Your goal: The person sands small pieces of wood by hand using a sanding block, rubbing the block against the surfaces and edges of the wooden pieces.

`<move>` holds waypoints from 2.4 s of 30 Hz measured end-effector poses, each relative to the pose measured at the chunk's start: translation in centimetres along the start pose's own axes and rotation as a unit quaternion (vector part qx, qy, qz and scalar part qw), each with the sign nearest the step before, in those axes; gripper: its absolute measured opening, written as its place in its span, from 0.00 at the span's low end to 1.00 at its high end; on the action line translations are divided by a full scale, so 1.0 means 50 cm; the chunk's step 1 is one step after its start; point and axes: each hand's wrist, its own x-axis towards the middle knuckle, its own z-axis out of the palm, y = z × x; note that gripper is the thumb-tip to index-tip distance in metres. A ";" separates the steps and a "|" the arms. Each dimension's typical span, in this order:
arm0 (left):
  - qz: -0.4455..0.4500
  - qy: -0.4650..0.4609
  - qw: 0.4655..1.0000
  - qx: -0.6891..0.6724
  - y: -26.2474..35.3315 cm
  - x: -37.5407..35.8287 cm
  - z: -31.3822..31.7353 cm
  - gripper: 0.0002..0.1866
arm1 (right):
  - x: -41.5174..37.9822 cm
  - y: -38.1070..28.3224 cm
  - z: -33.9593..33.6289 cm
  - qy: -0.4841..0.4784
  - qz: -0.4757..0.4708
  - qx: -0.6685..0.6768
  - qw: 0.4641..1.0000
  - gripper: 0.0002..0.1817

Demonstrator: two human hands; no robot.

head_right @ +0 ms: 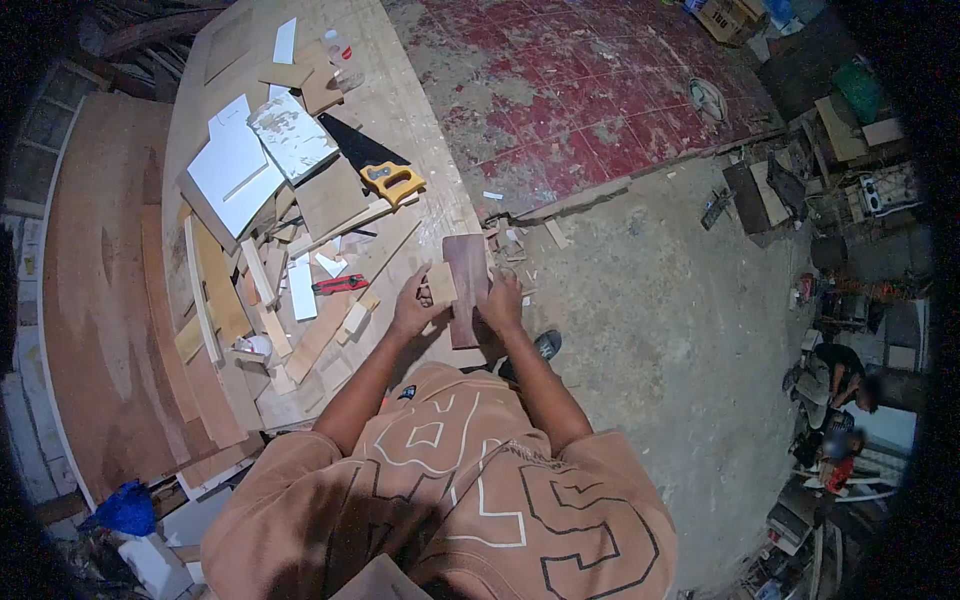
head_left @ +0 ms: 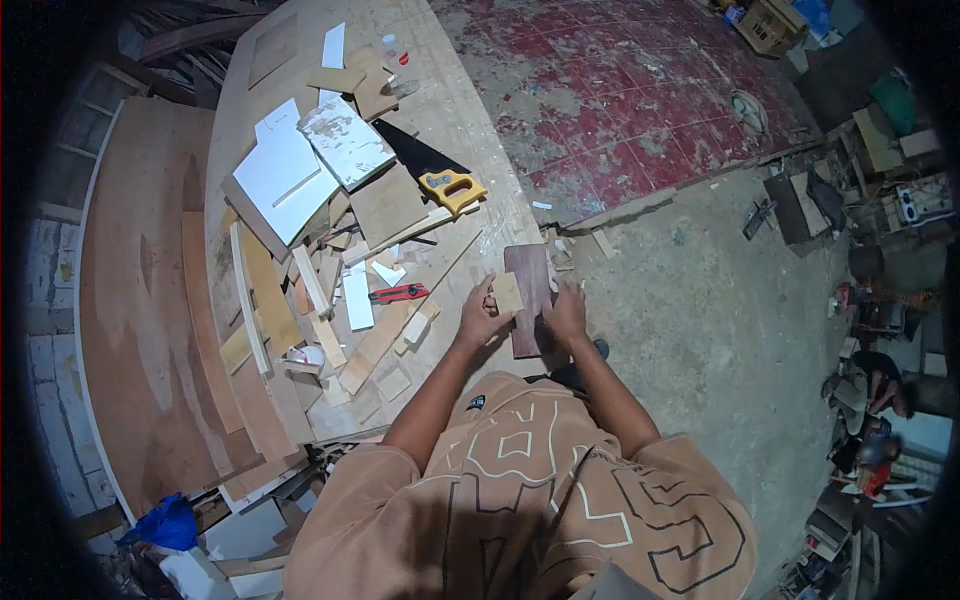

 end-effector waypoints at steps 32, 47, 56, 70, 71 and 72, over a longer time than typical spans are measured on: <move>-0.169 -0.004 0.974 -0.151 -0.022 0.032 0.085 0.10 | 0.049 -0.011 -0.046 -0.311 0.303 0.551 0.713 0.17; 0.074 -0.019 0.975 0.211 0.022 0.036 0.018 0.42 | 0.067 0.067 0.057 -0.332 0.244 0.542 0.732 0.24; 0.005 -0.243 0.830 0.502 0.031 0.093 0.019 0.78 | 0.077 -0.028 -0.013 -0.257 0.084 0.147 0.951 0.26; 0.026 -0.160 0.855 0.493 0.018 0.031 0.082 0.74 | 0.080 -0.001 -0.004 -0.259 0.035 0.080 0.962 0.30; 0.001 -0.177 0.847 0.501 0.045 0.040 0.072 0.74 | 0.075 -0.001 -0.009 -0.269 0.046 0.073 0.959 0.30; -0.023 -0.196 0.838 0.508 0.068 0.048 0.062 0.74 | 0.069 -0.002 -0.014 -0.280 0.058 0.067 0.956 0.29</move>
